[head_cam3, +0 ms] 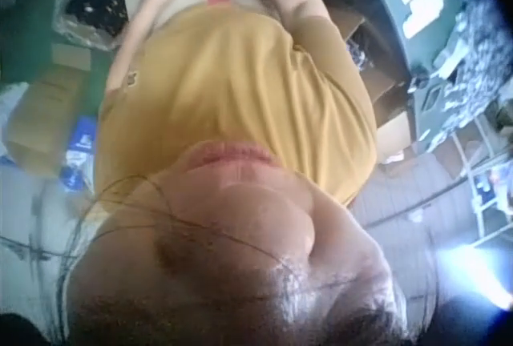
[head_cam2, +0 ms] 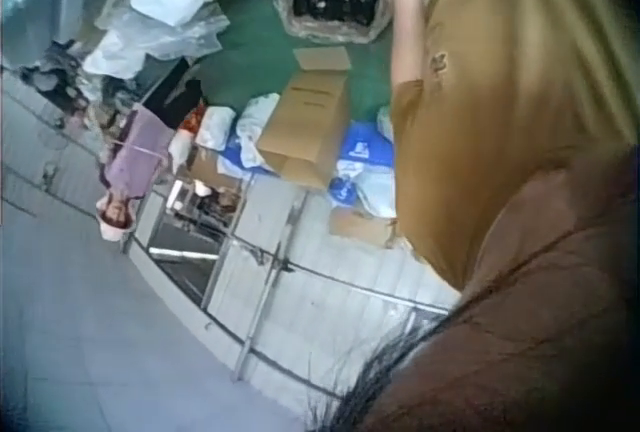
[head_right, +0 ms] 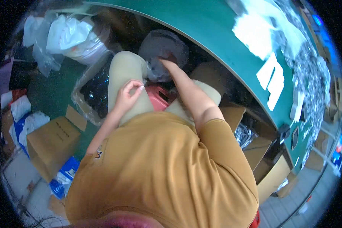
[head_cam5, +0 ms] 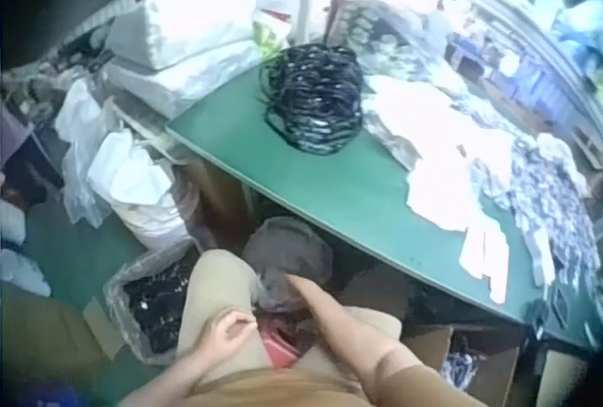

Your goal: The person packs goggles into small plastic bags and seals them, then packs straps into a large plastic bag by hand.

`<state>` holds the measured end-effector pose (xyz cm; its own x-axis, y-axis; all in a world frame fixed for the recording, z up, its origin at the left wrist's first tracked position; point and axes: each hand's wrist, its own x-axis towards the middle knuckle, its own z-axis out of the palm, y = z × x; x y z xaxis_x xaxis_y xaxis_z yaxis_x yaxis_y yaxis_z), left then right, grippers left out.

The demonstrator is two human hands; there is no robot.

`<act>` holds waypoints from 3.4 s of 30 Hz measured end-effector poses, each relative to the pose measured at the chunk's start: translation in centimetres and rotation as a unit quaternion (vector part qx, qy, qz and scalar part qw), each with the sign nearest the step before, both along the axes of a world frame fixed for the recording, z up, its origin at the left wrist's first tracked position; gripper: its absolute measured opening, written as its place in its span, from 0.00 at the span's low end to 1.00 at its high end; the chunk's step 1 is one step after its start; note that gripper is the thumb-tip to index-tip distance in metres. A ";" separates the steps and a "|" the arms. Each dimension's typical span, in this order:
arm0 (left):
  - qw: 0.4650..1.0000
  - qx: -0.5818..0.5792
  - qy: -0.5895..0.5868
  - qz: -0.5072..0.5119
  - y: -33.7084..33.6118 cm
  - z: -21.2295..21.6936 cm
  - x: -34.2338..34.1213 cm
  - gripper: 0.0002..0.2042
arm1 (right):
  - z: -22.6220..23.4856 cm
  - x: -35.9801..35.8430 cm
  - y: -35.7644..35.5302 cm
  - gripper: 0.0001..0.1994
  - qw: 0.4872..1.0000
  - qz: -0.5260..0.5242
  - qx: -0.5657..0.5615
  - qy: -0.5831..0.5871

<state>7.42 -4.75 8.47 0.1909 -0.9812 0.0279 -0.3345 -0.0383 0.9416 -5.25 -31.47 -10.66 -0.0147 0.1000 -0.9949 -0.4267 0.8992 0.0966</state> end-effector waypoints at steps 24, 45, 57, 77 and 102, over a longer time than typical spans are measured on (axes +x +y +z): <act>0.918 0.257 -0.263 0.150 -25.5 -25.8 2.2 0.39 | 1.6 -5.6 5.0 0.34 0.943 -0.043 -0.327 -0.053; 0.852 0.362 0.285 0.249 -26.1 -25.1 1.8 0.27 | -12.8 1.9 -6.3 0.26 0.899 -0.015 -0.331 -0.286; 0.940 0.174 -0.262 -0.133 -26.2 -20.5 1.2 0.18 | 8.5 -6.8 3.3 0.24 0.817 0.094 -0.421 -0.384; 0.702 0.103 0.367 0.602 29.5 -28.2 35.5 0.25 | 21.9 -3.5 7.0 0.21 0.777 -0.028 -0.328 -0.537; 0.955 0.037 -0.286 0.072 -2.5 -2.1 8.9 0.28 | -11.3 -1.0 -0.3 0.23 0.885 0.185 -0.422 -0.060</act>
<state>16.32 -7.26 6.33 0.2980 -0.9495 0.0984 -0.7792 -0.1824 0.5997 -6.27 -31.76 -21.99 0.2203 -0.6696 -0.7093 -0.6693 0.4252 -0.6093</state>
